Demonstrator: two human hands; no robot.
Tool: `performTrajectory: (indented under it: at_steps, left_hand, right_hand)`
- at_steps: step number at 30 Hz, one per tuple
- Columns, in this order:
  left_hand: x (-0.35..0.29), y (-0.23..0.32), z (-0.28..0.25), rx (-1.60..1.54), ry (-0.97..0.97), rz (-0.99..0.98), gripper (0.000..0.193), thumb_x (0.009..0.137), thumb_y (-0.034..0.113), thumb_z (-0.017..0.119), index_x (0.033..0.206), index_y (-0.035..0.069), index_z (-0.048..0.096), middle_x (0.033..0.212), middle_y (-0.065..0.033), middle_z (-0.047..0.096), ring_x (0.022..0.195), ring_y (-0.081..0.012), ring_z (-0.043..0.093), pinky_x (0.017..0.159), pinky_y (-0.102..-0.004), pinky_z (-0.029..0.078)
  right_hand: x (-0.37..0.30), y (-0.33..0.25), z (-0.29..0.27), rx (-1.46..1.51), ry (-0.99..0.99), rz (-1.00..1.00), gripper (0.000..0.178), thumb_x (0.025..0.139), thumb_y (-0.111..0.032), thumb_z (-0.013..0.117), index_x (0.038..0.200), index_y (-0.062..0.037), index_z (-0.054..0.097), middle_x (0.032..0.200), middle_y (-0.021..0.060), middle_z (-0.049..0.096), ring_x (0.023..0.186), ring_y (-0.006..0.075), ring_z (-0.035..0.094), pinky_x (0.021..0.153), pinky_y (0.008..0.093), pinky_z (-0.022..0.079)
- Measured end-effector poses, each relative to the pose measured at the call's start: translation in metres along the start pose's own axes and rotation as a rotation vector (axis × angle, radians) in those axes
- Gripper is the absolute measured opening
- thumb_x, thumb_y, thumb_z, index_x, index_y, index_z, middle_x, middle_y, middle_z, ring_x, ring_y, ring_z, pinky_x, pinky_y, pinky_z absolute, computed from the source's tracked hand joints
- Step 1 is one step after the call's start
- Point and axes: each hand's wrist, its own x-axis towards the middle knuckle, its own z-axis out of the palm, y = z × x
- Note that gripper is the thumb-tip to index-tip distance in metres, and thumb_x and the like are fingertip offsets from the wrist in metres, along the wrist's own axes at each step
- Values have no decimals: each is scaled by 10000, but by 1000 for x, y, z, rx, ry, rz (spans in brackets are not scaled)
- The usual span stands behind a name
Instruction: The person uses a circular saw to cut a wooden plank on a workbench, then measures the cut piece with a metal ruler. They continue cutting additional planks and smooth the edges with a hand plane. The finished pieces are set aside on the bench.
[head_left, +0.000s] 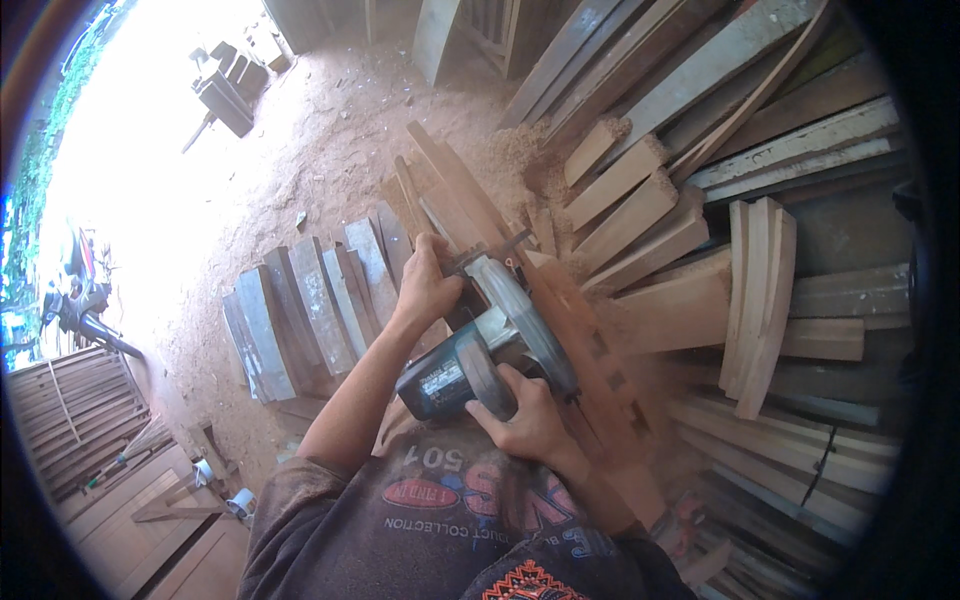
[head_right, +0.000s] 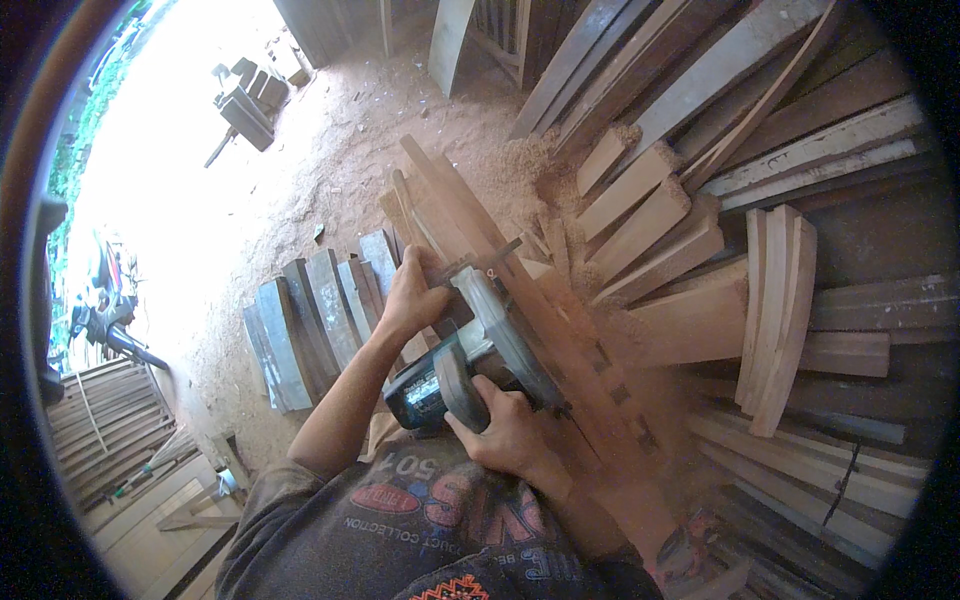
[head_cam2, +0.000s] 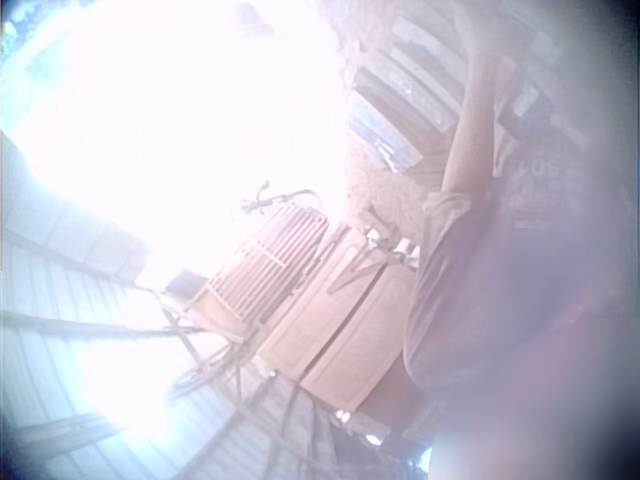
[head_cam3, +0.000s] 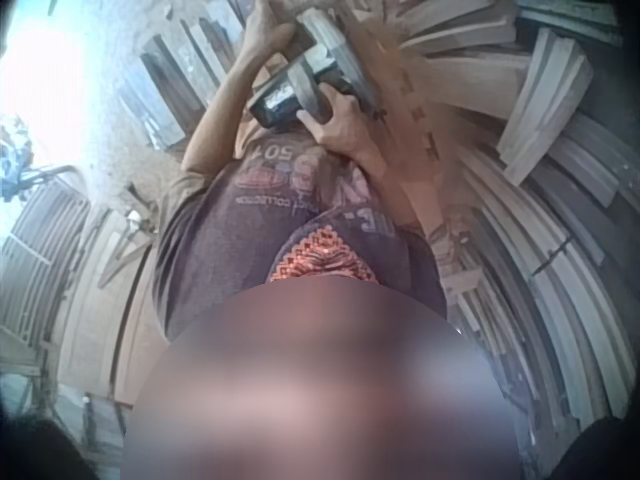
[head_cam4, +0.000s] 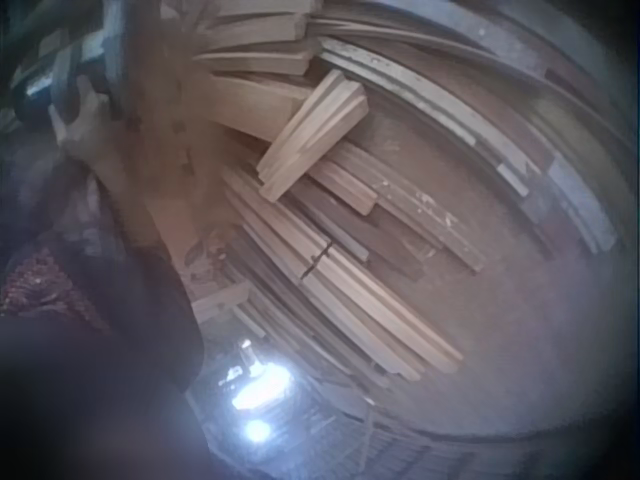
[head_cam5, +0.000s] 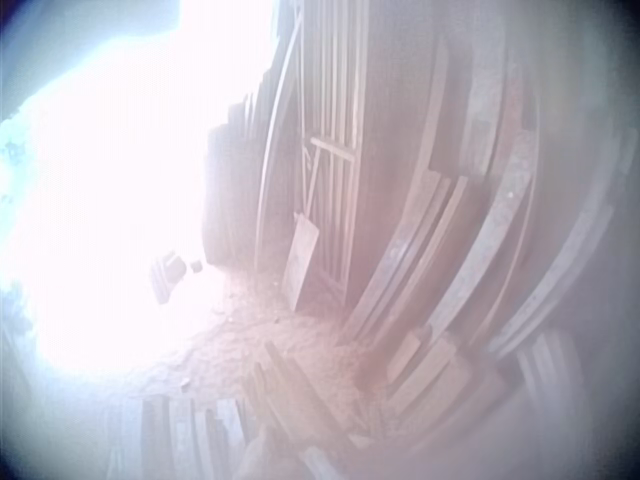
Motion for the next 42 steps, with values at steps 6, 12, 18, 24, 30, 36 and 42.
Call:
performTrajectory:
  at_steps: [6,12,18,24,30,36,42]
  left_hand:
    - [14,-2,-9,8,-4,7,511,794,19,697,1269,-16,510,1159,-284,701,1169,-467,688,1034,-500,531]
    - [25,-1,-14,-19,-9,-31,506,791,21,697,1261,-17,513,1139,-285,706,1163,-460,693,1032,-497,533]
    - [42,-5,-21,-23,12,-4,513,789,18,696,1268,-18,513,1149,-295,705,1160,-466,693,1020,-496,536]
    - [57,-8,-29,6,10,-43,531,795,14,689,1294,-21,509,1177,-301,698,1193,-472,681,1034,-501,529]
    - [72,-11,-35,2,5,-20,537,800,24,697,1301,-23,512,1182,-292,700,1198,-459,682,1037,-501,534]
    - [91,-17,-40,-37,-18,-42,594,799,31,709,1351,-30,498,1199,-272,707,1196,-438,688,1044,-486,537]
    - [99,-16,-47,-1,-26,-32,689,797,43,709,1441,-29,474,1203,-263,711,1185,-440,687,1047,-489,535]
  right_hand:
    - [15,-1,3,-7,0,4,314,890,-169,841,1085,-1,662,899,246,754,876,401,774,776,462,595]
    - [28,-1,7,2,33,-28,287,887,-151,861,1053,1,682,833,197,742,785,271,781,723,387,579]
    - [47,-5,9,8,28,-23,289,887,-151,860,1054,2,681,834,203,741,787,282,785,724,387,582]
    - [65,-12,8,21,-41,35,322,909,-183,826,1120,-7,657,964,281,765,962,474,769,827,507,604]
    - [84,-17,8,32,-46,51,315,912,-186,823,1115,-12,658,956,278,763,966,470,769,829,504,601]
    - [103,-17,10,34,-55,64,306,916,-191,819,1100,-13,652,933,279,755,938,465,770,810,504,595]
    - [113,-18,12,43,-51,42,320,909,-186,823,1095,-1,639,896,275,748,906,458,776,789,495,594]
